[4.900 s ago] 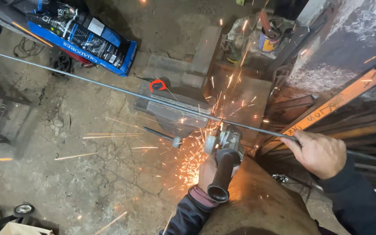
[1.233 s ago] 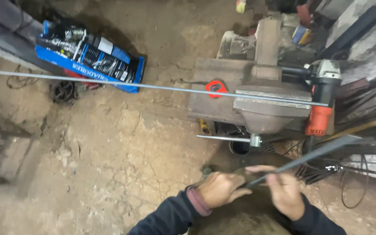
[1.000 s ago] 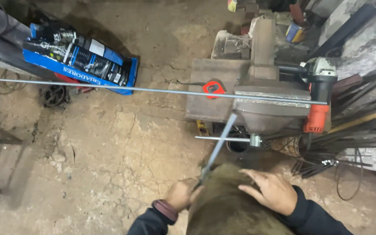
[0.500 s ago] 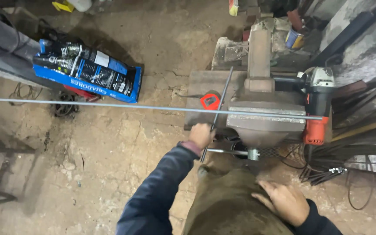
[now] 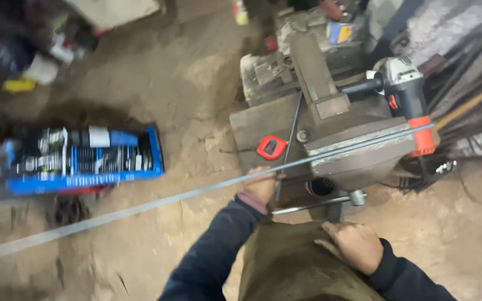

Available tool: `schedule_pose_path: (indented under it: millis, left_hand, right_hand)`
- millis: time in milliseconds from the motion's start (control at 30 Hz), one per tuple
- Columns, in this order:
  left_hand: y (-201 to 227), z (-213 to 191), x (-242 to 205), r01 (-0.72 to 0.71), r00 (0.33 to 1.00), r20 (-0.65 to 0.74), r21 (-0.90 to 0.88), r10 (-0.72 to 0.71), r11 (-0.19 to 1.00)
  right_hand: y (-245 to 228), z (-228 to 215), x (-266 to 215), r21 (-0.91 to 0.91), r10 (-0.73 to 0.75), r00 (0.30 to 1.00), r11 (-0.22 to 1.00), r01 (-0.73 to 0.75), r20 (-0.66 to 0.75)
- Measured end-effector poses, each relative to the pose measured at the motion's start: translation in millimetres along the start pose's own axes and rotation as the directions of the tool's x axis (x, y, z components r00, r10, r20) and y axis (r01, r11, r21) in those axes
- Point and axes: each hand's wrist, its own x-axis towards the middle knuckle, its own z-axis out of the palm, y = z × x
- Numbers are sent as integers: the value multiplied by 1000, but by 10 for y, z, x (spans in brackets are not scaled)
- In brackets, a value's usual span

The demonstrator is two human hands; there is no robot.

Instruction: Measuring and cutting metal rods using a tape measure, a hacksaw, and an angle grinder on a workbench vise.

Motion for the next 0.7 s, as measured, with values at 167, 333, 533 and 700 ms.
schedule_pose_path:
  millis: [167,333,533,700]
  left_hand:
    - [-10,-1251,-572,-104,956,245,-233,162,967]
    - [-438,-2367,-918,-604,772,-335,-123,540,787]
    - [-1462,-2028,-970,13,968,242,186,-59,983]
    - [-2293,-1620,-1045,91,879,461,87,-121,992]
  right_hand:
    - [-589,497,525,-29,77,995,996,-79,-70]
    - [-436,1577,800,-446,26,970,885,-136,-243]
    - [-715,1848,1188,-452,89,973,874,-178,-213]
    - [-568,2161,1282,-499,126,992,860,-109,0]
